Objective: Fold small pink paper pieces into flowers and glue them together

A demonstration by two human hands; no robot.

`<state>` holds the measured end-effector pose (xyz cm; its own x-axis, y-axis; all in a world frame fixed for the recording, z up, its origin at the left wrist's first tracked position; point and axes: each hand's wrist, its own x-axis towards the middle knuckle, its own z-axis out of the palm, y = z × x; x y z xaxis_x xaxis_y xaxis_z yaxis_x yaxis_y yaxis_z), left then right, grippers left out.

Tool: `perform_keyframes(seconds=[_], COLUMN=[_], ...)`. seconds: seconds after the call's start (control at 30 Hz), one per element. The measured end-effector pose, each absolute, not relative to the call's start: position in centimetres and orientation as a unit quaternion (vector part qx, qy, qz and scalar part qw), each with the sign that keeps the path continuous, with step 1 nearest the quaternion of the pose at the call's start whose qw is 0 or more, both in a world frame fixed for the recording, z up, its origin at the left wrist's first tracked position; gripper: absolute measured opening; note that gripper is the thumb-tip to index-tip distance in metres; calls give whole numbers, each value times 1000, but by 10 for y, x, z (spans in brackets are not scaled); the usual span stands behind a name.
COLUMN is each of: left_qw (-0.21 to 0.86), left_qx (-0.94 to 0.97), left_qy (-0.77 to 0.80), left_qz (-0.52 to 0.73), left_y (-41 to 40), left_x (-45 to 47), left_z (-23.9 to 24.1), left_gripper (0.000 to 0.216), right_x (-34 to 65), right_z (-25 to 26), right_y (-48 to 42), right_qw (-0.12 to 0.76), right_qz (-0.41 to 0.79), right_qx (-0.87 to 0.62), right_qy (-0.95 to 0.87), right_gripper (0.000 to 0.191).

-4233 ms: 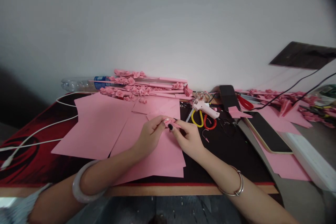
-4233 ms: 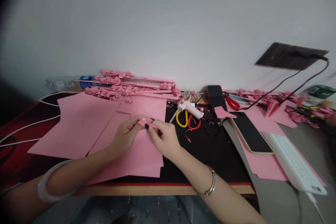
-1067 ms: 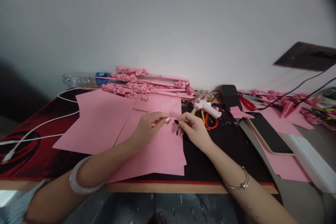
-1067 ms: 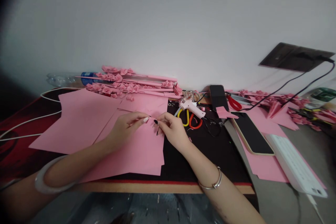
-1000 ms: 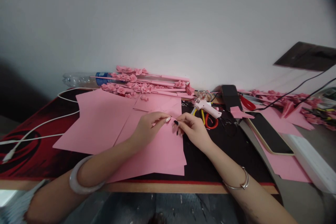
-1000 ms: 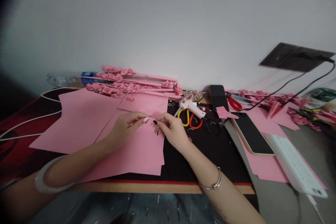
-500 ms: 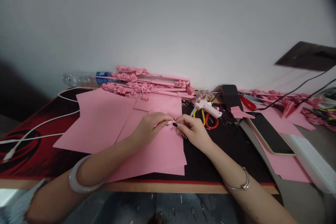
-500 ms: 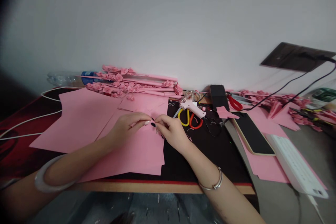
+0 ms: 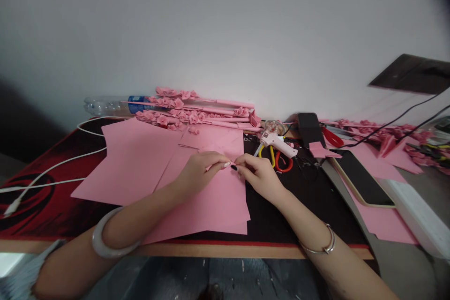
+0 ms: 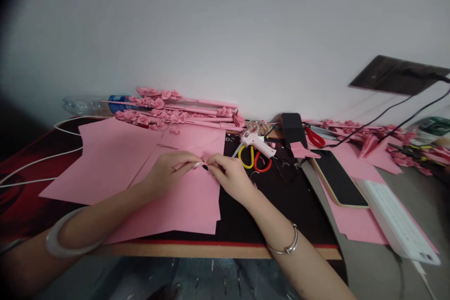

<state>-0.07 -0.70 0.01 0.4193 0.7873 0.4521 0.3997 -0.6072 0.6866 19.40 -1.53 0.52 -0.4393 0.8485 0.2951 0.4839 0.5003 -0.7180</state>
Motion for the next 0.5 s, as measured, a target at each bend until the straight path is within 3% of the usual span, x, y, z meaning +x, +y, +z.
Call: perform_keyframes(seconds=[0.5], left_qw=[286], left_qx=[796], left_qy=[357], left_qz=[396], left_y=[-8], left_x=[2], left_z=[0], left_gripper=[9], right_x=[193], right_z=[7], right_y=[-16], right_qw=[320], right_qz=[269], right_qx=[-412], right_qy=[-810], right_gripper=[10])
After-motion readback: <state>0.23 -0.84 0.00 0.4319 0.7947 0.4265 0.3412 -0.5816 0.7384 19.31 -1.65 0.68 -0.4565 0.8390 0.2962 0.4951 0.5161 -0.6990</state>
